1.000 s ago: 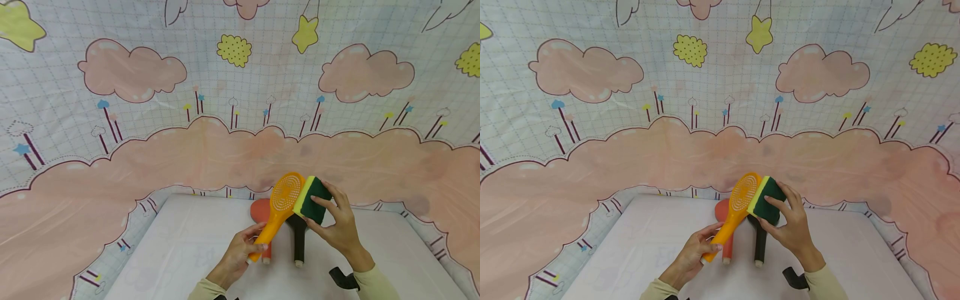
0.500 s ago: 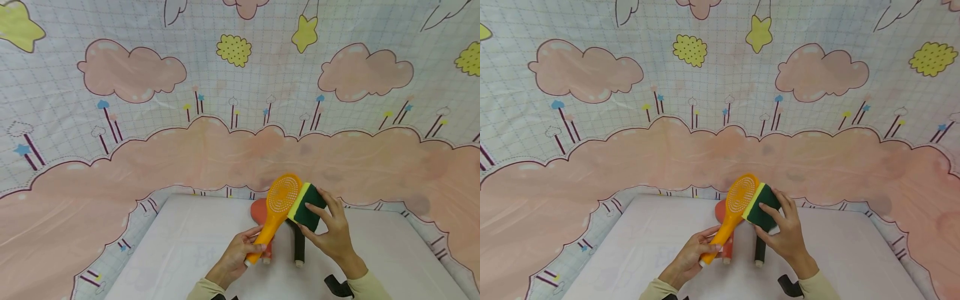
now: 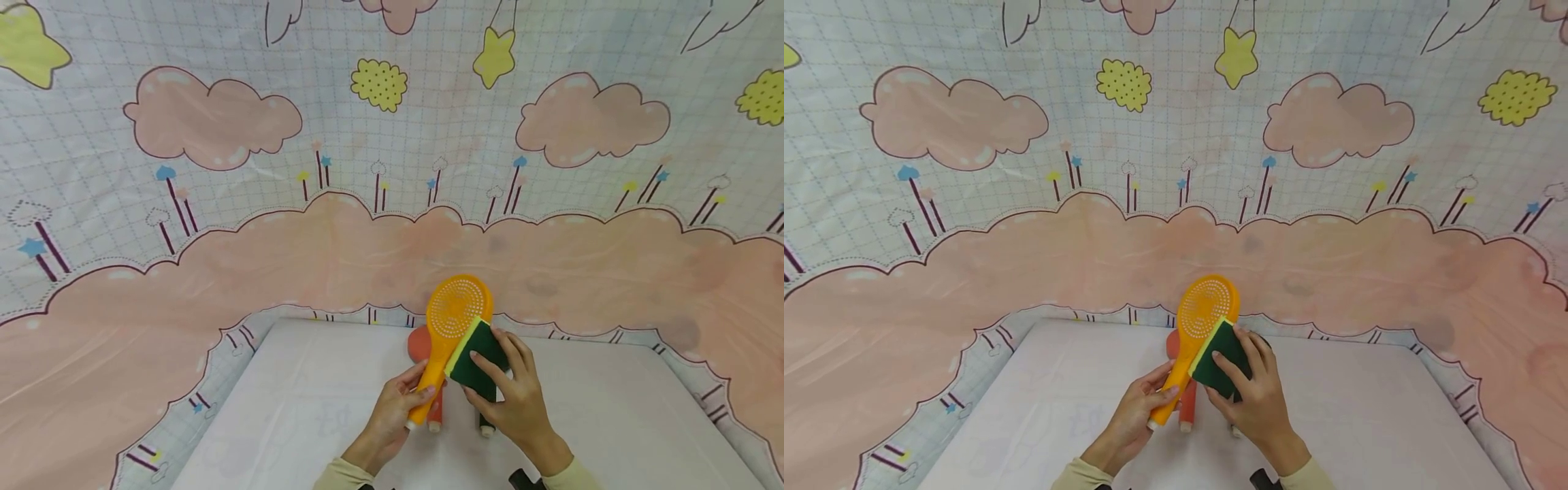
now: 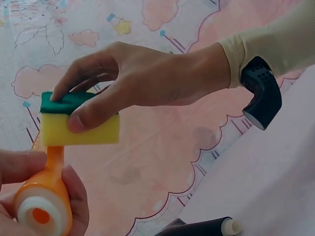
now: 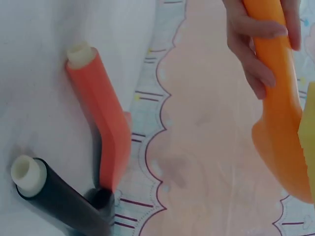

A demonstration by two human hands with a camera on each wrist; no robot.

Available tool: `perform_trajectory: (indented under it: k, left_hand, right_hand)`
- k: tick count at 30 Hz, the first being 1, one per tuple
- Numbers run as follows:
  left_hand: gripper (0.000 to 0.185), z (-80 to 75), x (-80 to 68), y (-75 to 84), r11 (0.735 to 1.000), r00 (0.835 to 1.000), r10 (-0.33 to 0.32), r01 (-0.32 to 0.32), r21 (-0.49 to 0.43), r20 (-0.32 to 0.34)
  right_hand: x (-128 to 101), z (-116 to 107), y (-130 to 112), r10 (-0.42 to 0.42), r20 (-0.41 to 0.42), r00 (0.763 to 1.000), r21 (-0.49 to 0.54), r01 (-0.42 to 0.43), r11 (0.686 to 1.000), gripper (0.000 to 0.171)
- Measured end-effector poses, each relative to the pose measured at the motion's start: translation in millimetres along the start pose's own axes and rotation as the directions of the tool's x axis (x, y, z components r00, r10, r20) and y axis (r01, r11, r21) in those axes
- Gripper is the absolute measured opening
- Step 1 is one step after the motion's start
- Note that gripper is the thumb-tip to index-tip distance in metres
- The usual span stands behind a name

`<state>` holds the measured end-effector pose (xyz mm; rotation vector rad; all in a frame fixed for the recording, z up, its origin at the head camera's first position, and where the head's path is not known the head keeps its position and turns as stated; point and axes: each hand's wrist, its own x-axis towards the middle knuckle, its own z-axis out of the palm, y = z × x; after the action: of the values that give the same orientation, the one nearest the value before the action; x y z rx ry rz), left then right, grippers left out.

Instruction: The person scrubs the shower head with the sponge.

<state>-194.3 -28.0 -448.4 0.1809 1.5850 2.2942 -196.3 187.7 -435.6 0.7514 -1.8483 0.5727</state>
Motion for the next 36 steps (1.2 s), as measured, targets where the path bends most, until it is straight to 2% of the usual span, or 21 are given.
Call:
perform_trajectory:
  k: [9, 18, 29, 36]
  left_hand:
    - [0.062, -0.1, -1.8, 3.4, 0.998, 1.000, 0.027, -0.027, 0.050, -0.009]
    - [0.064, -0.8, -1.8, 3.6, 0.995, 0.999, 0.037, -0.034, 0.092, -0.024]
    - [0.068, -1.5, -1.0, 1.3, 0.993, 0.996, 0.082, -0.083, 0.082, 0.019]
    - [0.069, -1.8, -0.8, 1.8, 0.991, 0.995, 0.101, -0.102, 0.090, 0.023]
  right_hand:
    - [-4.0, 4.1, -6.3, 0.011, 0.038, 0.999, -0.002, -0.011, 1.000, 0.046]
    - [-9.0, 4.5, -6.1, 0.048, 0.151, 0.987, -0.046, -0.042, 0.998, 0.050]
    - [-10.8, 7.9, -8.5, 0.055, 0.164, 0.985, 0.028, -0.060, 0.998, 0.050]
    - [-9.0, 5.6, -7.4, 0.052, 0.165, 0.985, 0.003, -0.054, 0.999, 0.050]
